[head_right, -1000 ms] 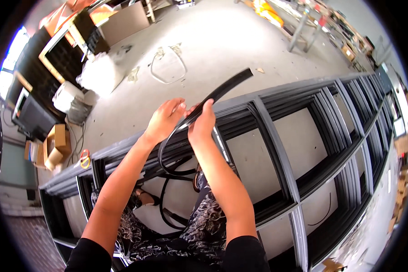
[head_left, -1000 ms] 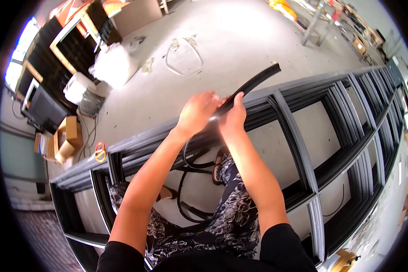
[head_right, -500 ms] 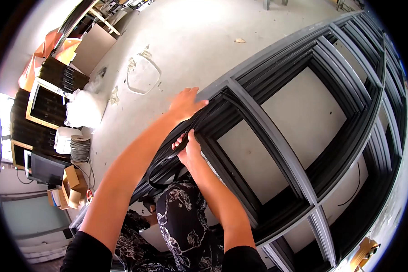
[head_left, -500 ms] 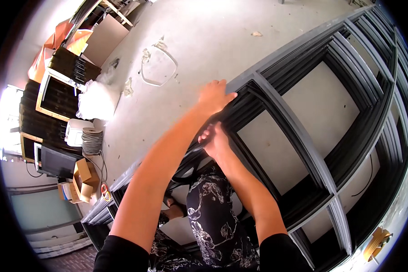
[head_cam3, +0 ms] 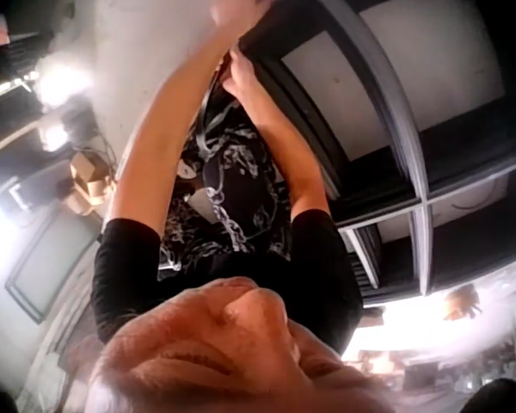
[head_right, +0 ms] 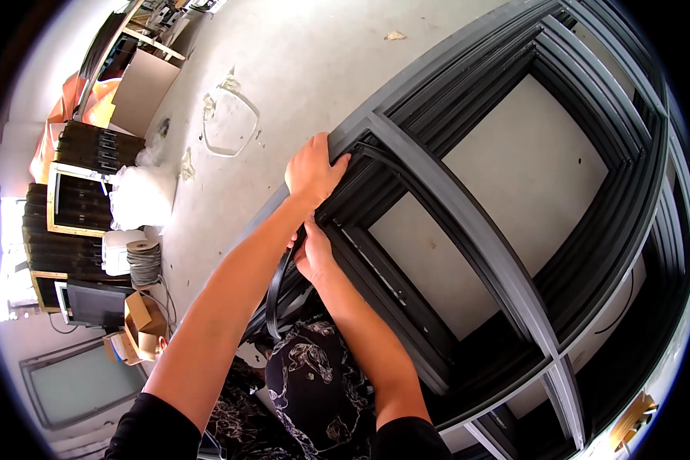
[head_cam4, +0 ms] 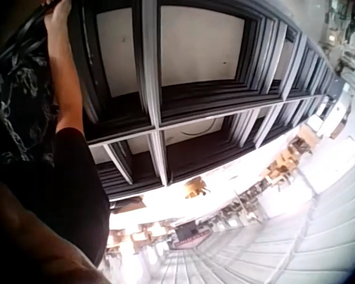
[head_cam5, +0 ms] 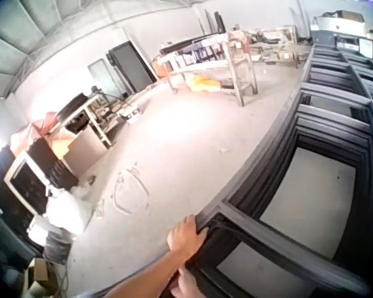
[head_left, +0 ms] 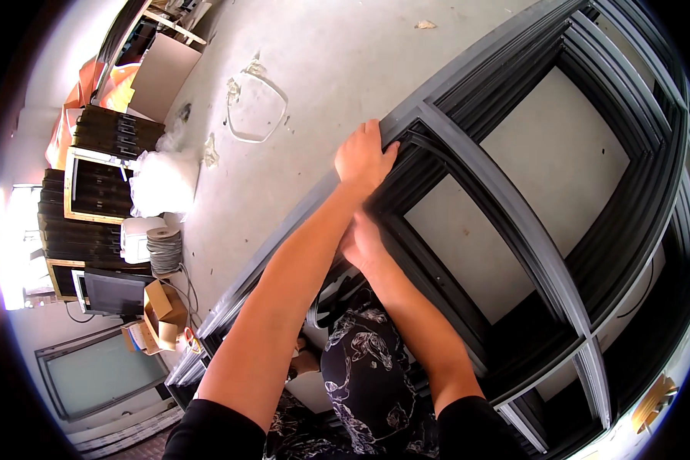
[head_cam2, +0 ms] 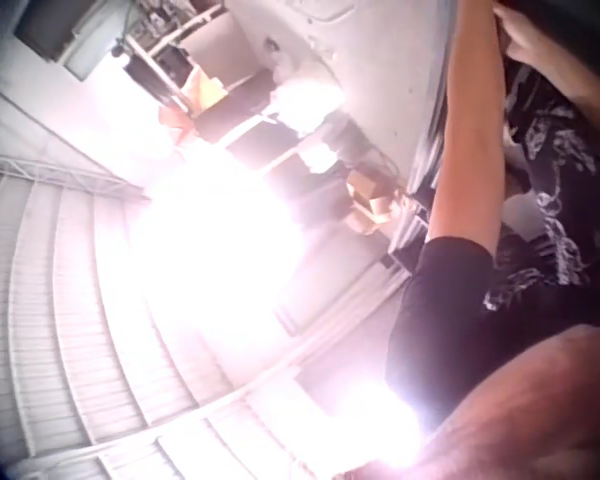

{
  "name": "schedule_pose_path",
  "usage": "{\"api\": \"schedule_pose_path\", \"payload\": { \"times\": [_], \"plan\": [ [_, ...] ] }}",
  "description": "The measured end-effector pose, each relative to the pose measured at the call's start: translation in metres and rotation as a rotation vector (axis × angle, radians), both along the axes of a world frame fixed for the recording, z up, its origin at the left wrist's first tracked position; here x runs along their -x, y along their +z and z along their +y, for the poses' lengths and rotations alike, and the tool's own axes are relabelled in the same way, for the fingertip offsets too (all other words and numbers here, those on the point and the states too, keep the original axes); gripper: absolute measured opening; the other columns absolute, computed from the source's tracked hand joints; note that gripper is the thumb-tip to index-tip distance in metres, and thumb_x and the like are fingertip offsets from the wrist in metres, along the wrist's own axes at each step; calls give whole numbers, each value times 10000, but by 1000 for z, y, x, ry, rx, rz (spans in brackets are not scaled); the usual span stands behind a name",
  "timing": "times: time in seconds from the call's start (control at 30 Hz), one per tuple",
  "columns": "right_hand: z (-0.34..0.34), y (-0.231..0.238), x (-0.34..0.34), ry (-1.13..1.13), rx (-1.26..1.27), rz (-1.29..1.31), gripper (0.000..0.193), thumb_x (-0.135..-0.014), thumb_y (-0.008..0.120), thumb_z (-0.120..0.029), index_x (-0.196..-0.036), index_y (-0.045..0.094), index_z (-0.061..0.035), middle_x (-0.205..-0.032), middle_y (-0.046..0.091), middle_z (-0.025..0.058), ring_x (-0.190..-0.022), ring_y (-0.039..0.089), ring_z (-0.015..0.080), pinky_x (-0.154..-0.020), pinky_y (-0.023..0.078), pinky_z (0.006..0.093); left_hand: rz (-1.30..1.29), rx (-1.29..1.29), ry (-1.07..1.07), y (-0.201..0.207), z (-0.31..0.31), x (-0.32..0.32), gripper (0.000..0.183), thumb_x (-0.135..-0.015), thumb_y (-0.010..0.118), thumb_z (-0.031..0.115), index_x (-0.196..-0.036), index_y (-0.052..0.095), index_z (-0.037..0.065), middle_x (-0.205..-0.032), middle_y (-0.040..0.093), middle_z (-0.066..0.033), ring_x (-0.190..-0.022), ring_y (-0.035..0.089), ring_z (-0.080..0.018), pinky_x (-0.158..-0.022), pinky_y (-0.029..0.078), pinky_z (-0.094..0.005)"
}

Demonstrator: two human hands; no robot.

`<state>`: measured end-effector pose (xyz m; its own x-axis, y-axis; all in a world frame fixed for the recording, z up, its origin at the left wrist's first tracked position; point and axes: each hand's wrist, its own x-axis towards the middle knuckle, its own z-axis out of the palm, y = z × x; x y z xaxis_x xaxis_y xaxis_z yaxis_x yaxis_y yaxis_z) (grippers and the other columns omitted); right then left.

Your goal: The person fits a rubber strip into the groove of a metal frame, cuts the strip with scissors, and presses the rubber into the channels of several frames.

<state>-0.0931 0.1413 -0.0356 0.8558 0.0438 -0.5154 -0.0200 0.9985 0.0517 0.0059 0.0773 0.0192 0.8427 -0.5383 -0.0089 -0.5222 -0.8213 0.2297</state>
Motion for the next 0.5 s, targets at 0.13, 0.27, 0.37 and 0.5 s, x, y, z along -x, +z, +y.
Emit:
{"api": "schedule_pose_path", "payload": {
  "times": [0.13, 0.27, 0.37, 0.5],
  "plan": [
    [6, -10, -3, -16, 22, -25, 385, -1051, 409, -439, -855, 510, -124, -687, 463, -12, -620, 447, 131, -586, 367, 305, -44, 4, 12, -2, 0, -1, 492, -811, 703, 389, -1126, 551, 44, -1042, 642, -146, -985, 624, -352, -812, 505, -462],
    [-6, -12, 1, 11, -30, -154, 391, -1046, 421, -446, -832, 496, -128, -648, 436, -23, -588, 430, 127, -587, 361, 298, -110, -11, -74, -3, 4, -3, 496, -813, 701, 380, -1137, 545, 38, -1034, 642, -143, -986, 623, -347, -813, 504, -460],
    [-13, -3, -9, 14, -11, -104, 411, -1048, 410, -447, -787, 459, -133, -614, 377, -42, -557, 388, 124, -577, 341, 303, -86, -14, -64, -3, 9, -7, 522, -801, 716, 406, -1123, 541, 34, -1037, 639, -145, -990, 621, -343, -821, 504, -454],
    [-31, 6, -10, -61, 25, -10, 178, -1036, 427, -202, -948, 542, -98, -684, 450, -51, -583, 402, 82, -527, 344, 249, -57, -29, -30, 2, -1, -2, 530, -798, 723, 450, -1068, 541, 31, -1009, 645, -141, -971, 628, -338, -797, 512, -447]
  ]
}}
